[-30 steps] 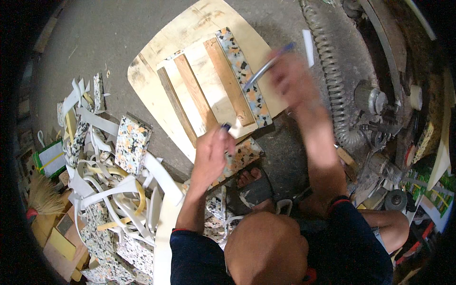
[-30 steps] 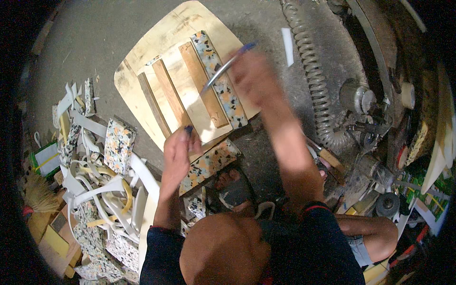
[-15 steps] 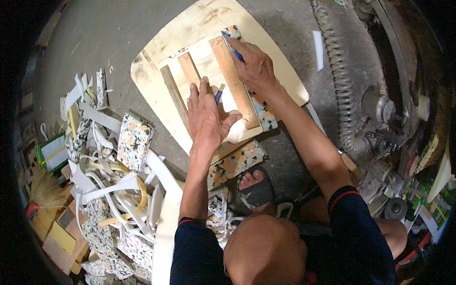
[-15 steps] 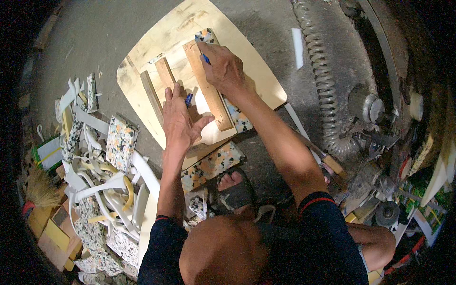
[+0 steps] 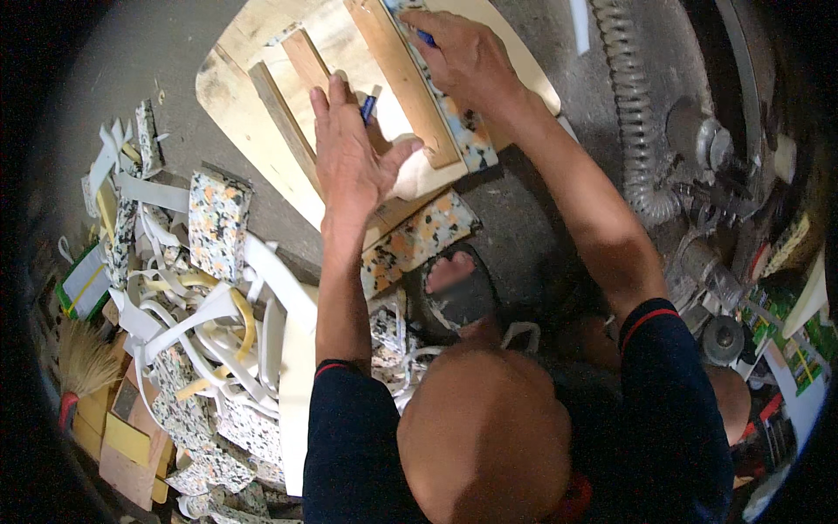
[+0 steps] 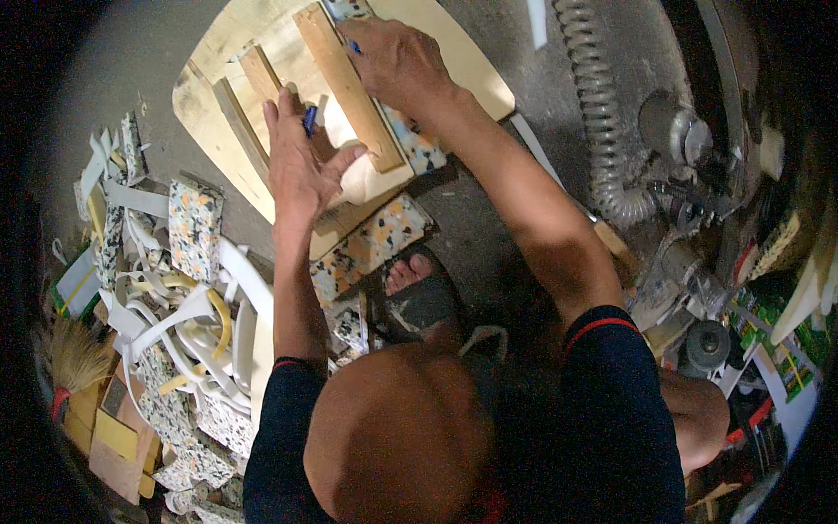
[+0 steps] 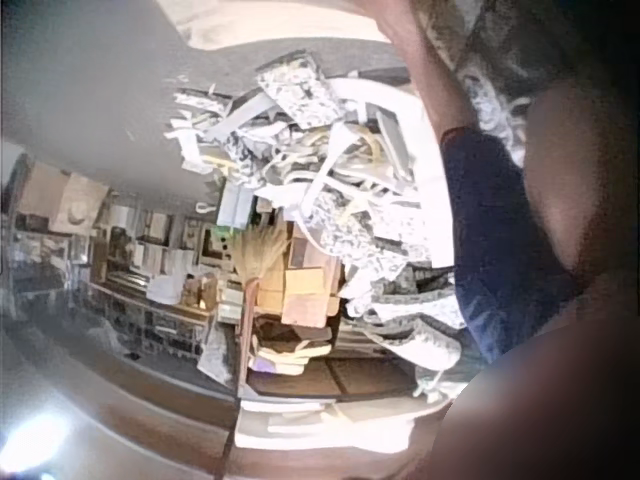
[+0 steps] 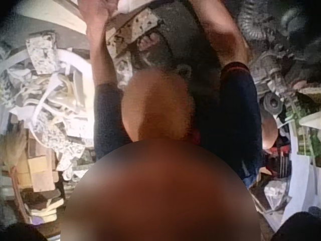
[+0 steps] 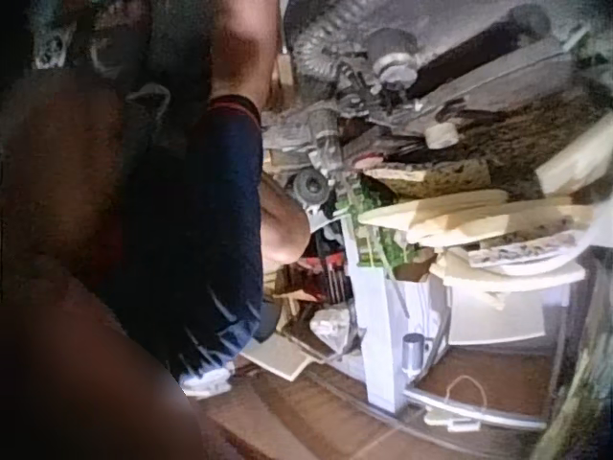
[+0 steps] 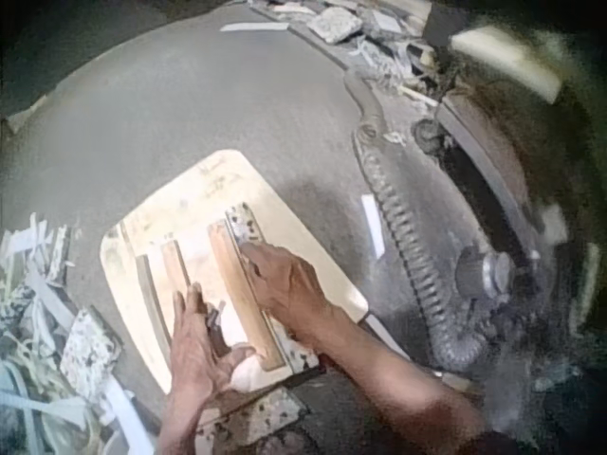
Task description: The person assembles a block by layering speckled composite sheets and wooden pieces, applying adhesive with a spray gun, marking with a pen, and trimming edges with a knife. The person repeatedly aligns and presses the layers together on a workbench.
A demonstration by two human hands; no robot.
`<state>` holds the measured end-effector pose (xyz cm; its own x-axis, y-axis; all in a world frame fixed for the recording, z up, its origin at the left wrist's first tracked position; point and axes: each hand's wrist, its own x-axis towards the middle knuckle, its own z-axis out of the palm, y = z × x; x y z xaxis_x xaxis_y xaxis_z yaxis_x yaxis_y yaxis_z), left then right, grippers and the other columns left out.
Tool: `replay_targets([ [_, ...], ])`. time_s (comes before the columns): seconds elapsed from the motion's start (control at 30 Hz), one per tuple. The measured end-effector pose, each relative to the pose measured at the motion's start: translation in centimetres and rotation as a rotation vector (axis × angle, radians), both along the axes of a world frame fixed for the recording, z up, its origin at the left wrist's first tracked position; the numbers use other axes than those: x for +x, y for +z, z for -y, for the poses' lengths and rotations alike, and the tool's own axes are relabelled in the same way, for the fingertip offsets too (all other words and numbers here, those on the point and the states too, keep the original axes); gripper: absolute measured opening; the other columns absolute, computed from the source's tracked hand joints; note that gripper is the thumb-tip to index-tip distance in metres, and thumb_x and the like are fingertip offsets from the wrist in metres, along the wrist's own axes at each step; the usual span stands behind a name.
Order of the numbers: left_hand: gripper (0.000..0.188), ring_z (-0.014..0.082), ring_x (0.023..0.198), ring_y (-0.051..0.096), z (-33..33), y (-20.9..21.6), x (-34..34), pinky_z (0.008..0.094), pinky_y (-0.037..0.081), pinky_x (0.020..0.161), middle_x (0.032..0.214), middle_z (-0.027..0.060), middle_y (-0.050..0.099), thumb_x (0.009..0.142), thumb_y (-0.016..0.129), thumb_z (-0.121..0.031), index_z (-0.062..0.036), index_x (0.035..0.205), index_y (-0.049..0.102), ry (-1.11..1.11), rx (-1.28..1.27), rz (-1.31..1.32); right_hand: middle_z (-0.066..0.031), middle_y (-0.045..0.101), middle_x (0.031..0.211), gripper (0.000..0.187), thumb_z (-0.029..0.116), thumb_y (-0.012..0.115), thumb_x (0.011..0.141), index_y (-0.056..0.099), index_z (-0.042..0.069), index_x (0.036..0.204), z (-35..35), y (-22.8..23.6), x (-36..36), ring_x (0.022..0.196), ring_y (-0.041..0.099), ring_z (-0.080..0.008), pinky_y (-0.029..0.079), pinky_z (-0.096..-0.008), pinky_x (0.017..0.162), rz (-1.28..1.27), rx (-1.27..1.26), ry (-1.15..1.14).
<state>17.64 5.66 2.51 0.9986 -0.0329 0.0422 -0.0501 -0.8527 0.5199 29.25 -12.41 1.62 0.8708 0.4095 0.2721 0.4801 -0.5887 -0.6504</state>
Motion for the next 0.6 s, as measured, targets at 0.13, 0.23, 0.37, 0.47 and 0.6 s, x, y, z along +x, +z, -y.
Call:
replay_targets([
  [0.13,0.113,0.0486,0.152,0.021,0.0,-0.1,-0.1,0.0497,0.029,0.121,0.158,0.0295,0.035,0.069,0.089,-0.051,0.0058,0.150,0.034,0.024,-0.015,-0.020,-0.0179,0.070,0.116,0.035,0.015,0.061,0.098,0.062,0.004,0.131,3.6,2.6,-7.2,0.103,0.068,-0.0367,0.056,-0.0440,0.087,-0.189,-0.164,0.062],
  [0.23,0.117,0.0463,0.153,0.020,0.0,-0.2,0.0,0.0488,0.028,0.122,0.159,0.0293,0.034,0.069,0.090,-0.050,0.0057,0.153,0.031,0.023,-0.002,-0.037,-0.0192,0.069,0.118,0.035,0.009,0.062,0.095,0.061,0.002,0.129,6.2,4.9,-12.6,0.103,0.068,-0.0386,0.056,-0.0453,0.088,-0.285,-0.131,0.120],
  [0.37,0.120,0.0454,0.154,0.019,0.0,-0.2,-0.1,0.0482,0.027,0.122,0.158,0.0320,0.033,0.068,0.090,-0.049,0.0057,0.155,0.028,0.038,0.009,-0.044,-0.0199,0.069,0.115,0.032,0.009,0.065,0.094,0.063,0.001,0.125,8.4,7.0,-16.6,0.099,0.068,-0.0390,0.057,-0.0449,0.083,-0.371,-0.144,0.157],
  [0.47,0.121,0.0446,0.154,0.018,0.1,-0.2,-0.1,0.0478,0.027,0.123,0.157,0.0337,0.033,0.068,0.091,-0.047,0.0061,0.155,0.026,0.045,-0.012,-0.062,-0.0210,0.070,0.107,0.027,0.010,0.065,0.093,0.065,0.001,0.119,9.0,7.5,-15.7,0.093,0.070,-0.0382,0.057,-0.0436,0.077,-0.409,-0.105,0.142],
  [0.6,0.123,0.0448,0.154,0.017,0.2,0.0,-0.1,0.0477,0.026,0.123,0.156,0.0344,0.035,0.067,0.093,-0.044,0.0074,0.155,0.025,0.047,-0.035,-0.046,-0.0204,0.070,0.086,0.019,0.014,0.065,0.094,0.068,-0.001,0.105,8.0,6.4,-10.7,0.077,0.070,-0.0361,0.054,-0.0409,0.069,-0.482,-0.045,0.106],
])
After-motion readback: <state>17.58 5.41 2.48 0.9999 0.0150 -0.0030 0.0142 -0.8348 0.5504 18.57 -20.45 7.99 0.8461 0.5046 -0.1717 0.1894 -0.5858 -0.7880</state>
